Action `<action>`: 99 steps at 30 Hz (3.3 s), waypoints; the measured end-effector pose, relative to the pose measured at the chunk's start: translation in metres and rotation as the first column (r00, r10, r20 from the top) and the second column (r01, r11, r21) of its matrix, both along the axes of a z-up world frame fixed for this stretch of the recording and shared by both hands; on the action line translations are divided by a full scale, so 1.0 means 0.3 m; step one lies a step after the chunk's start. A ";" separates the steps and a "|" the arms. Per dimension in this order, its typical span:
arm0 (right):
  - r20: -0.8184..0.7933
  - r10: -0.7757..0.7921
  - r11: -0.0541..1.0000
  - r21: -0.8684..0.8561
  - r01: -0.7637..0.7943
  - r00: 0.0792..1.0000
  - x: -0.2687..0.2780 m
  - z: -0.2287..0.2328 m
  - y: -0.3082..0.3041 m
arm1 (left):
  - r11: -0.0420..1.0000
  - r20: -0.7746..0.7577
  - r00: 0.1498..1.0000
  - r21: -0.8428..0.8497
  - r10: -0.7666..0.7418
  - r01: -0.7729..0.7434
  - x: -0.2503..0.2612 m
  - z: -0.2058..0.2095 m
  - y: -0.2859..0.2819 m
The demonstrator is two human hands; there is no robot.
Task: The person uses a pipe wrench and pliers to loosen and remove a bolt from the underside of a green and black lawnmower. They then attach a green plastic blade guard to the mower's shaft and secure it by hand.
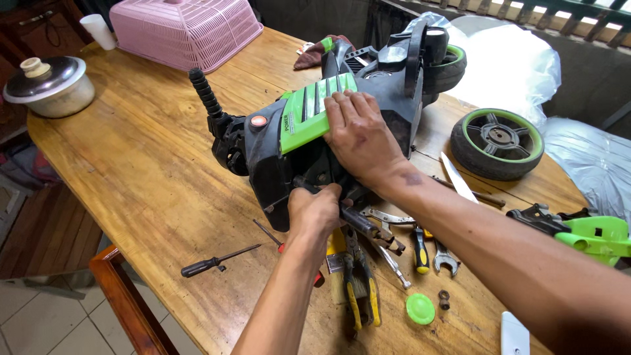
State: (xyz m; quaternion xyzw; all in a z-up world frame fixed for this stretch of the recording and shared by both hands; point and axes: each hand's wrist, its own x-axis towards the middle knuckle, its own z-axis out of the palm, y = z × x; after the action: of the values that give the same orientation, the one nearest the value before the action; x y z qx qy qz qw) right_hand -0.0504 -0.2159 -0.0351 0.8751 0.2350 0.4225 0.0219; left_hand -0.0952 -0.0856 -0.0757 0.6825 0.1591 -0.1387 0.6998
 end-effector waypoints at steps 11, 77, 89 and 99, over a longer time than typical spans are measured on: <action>-0.242 0.055 0.911 0.409 0.050 0.969 -0.201 0.016 0.035 | 0.996 0.020 0.996 -0.008 -0.086 0.086 -0.032 0.005 0.097; -0.719 0.165 0.679 0.579 0.451 0.675 -0.117 -0.233 0.098 | 0.840 -0.167 0.972 -0.540 -0.164 0.049 0.503 -0.165 0.455; -0.739 0.151 0.710 0.543 0.448 0.657 -0.185 -0.189 0.136 | 0.680 -0.007 0.966 -0.712 -0.257 0.175 0.444 -0.112 0.346; -0.820 0.158 0.706 0.484 0.518 0.550 -0.196 -0.206 0.139 | 0.661 0.053 0.974 -0.726 -0.220 0.188 0.439 -0.157 0.360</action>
State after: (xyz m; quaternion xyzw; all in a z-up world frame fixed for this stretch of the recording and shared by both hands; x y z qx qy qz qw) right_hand -0.1090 -0.1741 -0.0968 0.9295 -0.0550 0.0187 -0.3642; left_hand 0.0364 0.0225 -0.1229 0.3597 0.0275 -0.2813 0.8892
